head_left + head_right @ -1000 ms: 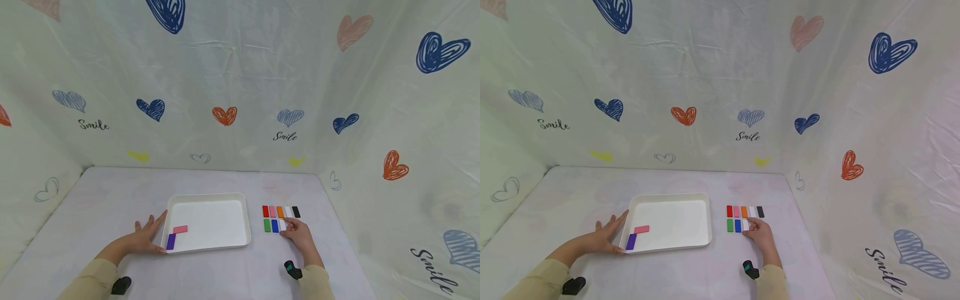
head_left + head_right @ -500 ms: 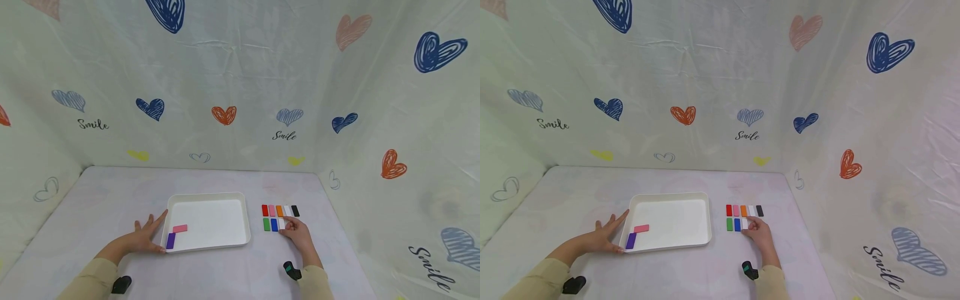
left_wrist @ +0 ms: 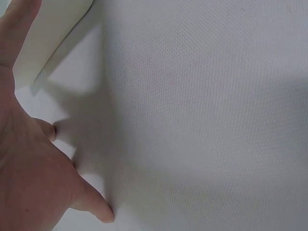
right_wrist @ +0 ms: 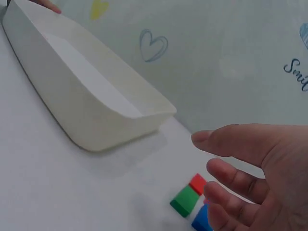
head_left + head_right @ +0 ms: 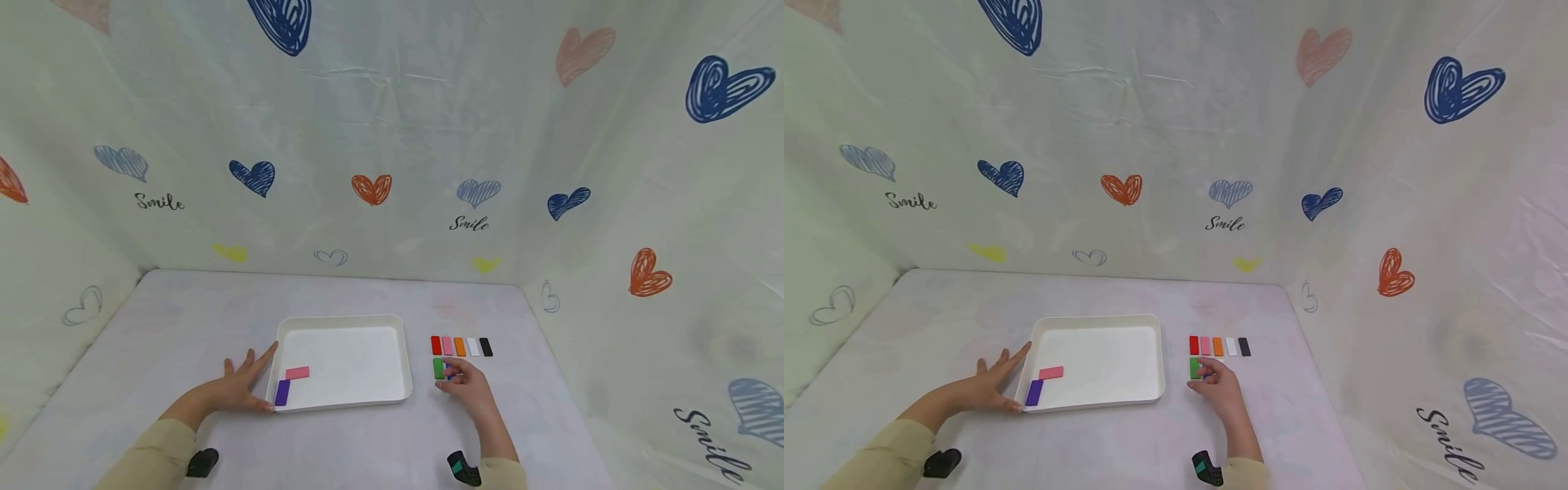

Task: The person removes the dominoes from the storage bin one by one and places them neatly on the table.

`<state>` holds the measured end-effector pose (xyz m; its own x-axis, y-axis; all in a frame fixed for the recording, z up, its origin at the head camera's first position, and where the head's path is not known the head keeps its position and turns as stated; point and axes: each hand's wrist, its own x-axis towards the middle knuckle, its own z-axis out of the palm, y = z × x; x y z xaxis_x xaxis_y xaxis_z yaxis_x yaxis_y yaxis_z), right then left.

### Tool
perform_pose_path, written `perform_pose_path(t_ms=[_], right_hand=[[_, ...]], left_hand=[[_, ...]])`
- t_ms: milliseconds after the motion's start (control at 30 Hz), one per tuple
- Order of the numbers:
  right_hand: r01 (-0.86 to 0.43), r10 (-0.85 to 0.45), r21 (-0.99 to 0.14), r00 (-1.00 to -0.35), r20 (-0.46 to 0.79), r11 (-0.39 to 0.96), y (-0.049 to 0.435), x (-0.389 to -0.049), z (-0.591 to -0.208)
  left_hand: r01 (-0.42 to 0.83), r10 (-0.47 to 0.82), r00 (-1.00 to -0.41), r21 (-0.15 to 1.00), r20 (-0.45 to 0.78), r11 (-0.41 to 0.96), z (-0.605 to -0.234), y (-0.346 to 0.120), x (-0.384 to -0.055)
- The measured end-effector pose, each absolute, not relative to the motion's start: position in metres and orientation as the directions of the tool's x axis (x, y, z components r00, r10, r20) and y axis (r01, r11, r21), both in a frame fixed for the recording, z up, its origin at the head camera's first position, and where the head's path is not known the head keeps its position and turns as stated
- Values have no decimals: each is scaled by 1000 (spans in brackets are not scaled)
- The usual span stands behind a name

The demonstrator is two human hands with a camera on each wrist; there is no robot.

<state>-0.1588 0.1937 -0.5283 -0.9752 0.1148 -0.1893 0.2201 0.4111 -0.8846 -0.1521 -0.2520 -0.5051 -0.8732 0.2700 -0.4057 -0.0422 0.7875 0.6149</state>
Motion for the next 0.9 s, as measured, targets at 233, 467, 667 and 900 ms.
perform_pose_path(t_ms=[233, 467, 667, 900], right_hand=[[130, 29, -902, -991, -129, 411, 169, -153, -510], [81, -70, -912, -990, -119, 403, 144, -151, -497], [38, -163, -925, -981, -107, 377, 120, -151, -495], [-1, -249, -934, -964, -94, 356, 95, -148, -492]], left_hand=[[-50, 269, -869, 615, -415, 787, -504, -253, -152], [-48, 267, -873, 618, -408, 785, -506, -254, -151], [-55, 260, -872, 611, -415, 790, -509, -254, -152], [-63, 257, -872, 616, -417, 785, -508, -253, -152]])
